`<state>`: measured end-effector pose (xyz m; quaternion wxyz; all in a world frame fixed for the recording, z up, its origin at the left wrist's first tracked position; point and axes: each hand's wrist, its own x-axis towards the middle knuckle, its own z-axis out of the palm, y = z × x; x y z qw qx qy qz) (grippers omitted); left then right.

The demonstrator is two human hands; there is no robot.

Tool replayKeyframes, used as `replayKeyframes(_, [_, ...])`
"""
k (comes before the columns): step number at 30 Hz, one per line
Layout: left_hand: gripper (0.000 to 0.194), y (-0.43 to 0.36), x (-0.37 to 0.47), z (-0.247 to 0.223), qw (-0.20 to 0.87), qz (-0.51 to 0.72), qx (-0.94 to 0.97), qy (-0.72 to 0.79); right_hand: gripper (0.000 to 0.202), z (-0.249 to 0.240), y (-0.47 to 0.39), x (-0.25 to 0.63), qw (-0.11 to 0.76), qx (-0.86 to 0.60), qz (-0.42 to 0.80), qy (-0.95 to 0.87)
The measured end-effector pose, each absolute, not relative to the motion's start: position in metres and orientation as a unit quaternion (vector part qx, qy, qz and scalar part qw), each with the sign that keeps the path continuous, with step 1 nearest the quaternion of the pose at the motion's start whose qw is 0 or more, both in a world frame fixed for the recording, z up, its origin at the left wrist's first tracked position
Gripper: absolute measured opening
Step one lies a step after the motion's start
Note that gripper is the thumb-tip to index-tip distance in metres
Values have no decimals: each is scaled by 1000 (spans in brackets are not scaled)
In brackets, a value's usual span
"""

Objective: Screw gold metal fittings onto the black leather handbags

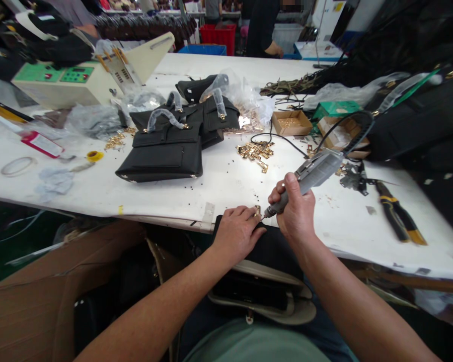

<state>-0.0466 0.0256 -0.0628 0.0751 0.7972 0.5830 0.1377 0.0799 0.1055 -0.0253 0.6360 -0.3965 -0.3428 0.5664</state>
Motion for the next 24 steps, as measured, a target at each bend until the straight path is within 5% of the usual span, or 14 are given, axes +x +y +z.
replayKeyframes(24, [26,26,-57,-52,104,108,829,539,41,-51,117,68,626,-438,515,-388])
